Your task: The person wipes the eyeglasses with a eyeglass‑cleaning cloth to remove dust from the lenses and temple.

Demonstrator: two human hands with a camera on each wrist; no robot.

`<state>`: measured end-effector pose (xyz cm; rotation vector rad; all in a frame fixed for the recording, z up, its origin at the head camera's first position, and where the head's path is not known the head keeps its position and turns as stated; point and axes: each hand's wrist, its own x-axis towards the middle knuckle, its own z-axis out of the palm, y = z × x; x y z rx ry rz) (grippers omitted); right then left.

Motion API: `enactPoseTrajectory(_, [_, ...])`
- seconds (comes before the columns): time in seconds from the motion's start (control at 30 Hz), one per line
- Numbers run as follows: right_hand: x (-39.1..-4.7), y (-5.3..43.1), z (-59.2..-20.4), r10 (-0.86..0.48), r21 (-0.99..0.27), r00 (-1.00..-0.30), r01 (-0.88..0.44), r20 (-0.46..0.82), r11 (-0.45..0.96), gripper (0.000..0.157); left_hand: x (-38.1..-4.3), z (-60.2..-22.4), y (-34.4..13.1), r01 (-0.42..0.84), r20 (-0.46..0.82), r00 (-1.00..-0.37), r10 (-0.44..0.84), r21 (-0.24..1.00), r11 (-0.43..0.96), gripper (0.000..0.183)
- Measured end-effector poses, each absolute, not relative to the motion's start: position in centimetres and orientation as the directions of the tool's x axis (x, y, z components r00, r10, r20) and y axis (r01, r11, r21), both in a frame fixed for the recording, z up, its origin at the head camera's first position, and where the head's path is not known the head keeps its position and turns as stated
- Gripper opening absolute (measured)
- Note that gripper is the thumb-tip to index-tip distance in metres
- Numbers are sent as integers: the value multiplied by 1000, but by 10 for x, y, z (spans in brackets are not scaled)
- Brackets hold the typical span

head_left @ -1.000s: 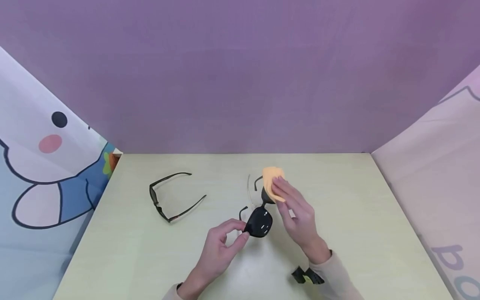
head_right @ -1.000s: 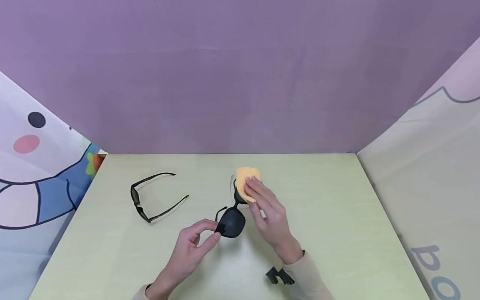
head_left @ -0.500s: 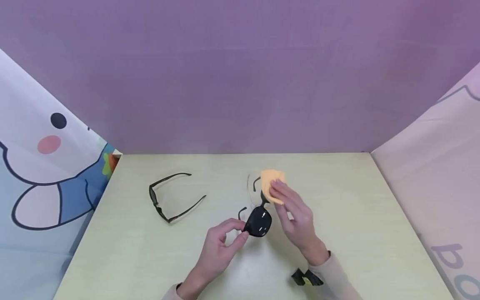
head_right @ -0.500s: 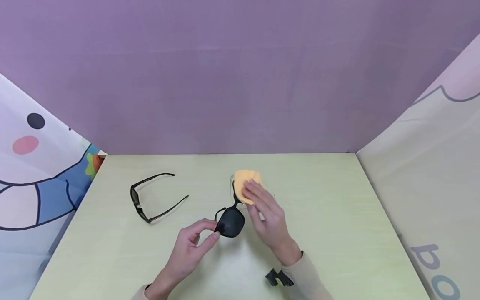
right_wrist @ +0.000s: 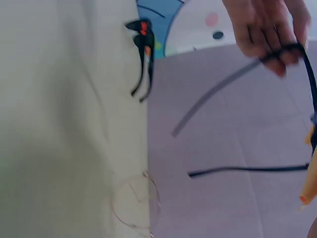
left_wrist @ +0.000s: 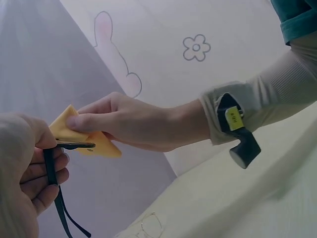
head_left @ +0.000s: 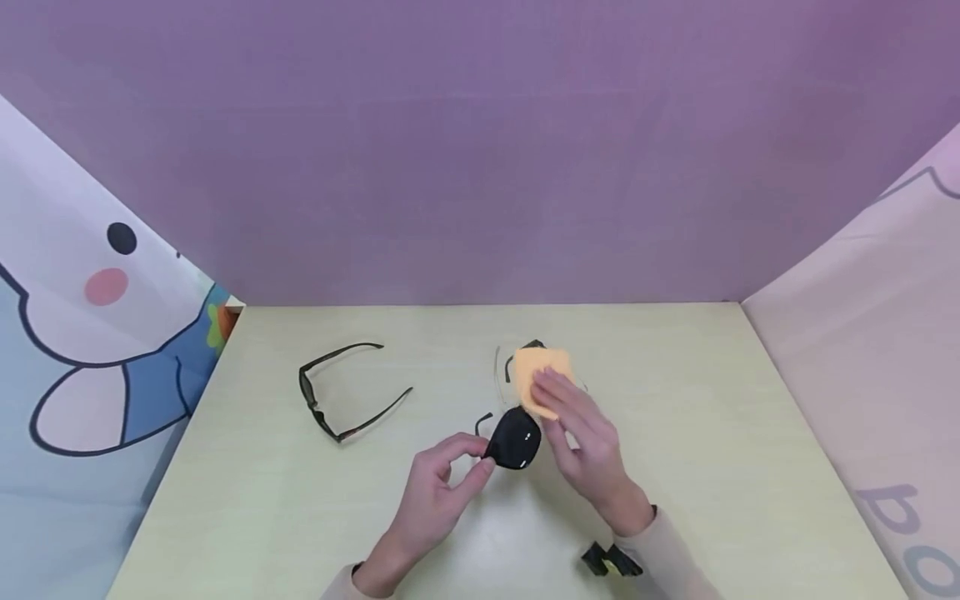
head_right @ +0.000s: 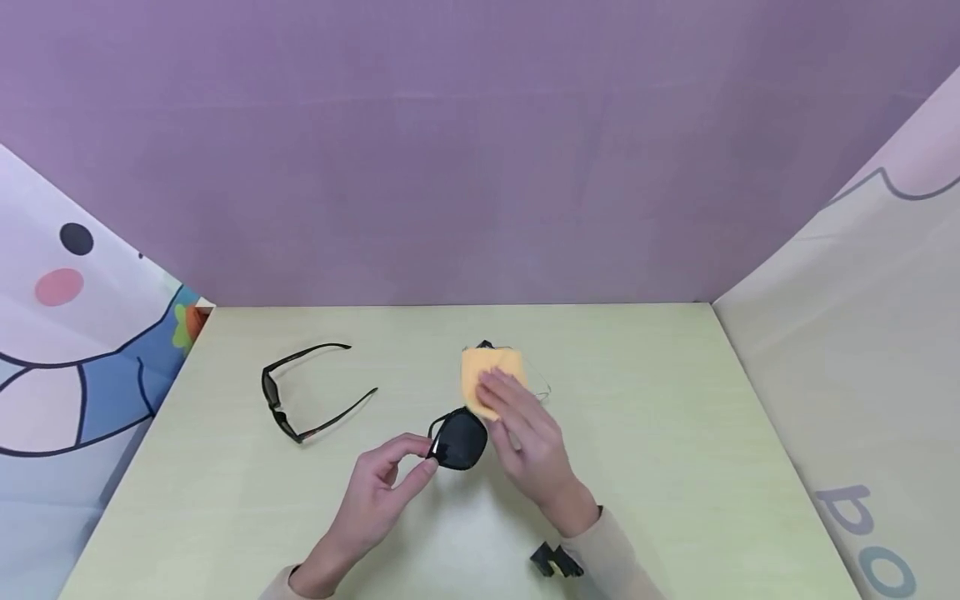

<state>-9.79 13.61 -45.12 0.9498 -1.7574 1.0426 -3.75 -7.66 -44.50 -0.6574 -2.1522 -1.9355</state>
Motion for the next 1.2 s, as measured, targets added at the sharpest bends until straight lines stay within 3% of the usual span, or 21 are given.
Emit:
enactPoseTrajectory(0.23, [-103, 144, -448, -111, -330, -404, -854, 908, 402, 31, -36, -446, -75, 424, 406, -887, 220, 905, 40, 14])
enactPoseTrajectory(0.67, [-83, 137, -457, -186, -287, -333, -928, 924, 235, 24, -39, -447, -76, 437, 417, -891, 180, 895, 89, 14])
enactPoseTrajectory(0.9, [-79, 143, -461, -56, -409, -430, -886, 901, 220, 23, -44, -452, -77, 498, 473, -865, 165, 852, 165, 17])
enactPoseTrajectory(1.0, [-76, 146, -462, 31, -502, -508, -837, 861, 217, 19, -47, -454, -78, 567, 540, -824, 172, 789, 237, 18])
enactPoseTrajectory(1.07, [-74, 147, -459, 115, -559, -548, -799, 829, 222, 18, -50, -456, -78, 643, 616, -764, 191, 702, 305, 17])
enactPoseTrajectory(1.13, [-73, 146, -456, 195, -591, -559, -778, 806, 214, 17, -53, -457, -79, 712, 688, -692, 221, 596, 372, 12])
enactPoseTrajectory(1.2, [-74, 144, -452, 237, -570, -524, -795, 818, 209, 20, -57, -457, -80, 772, 747, -607, 273, 471, 426, 7])
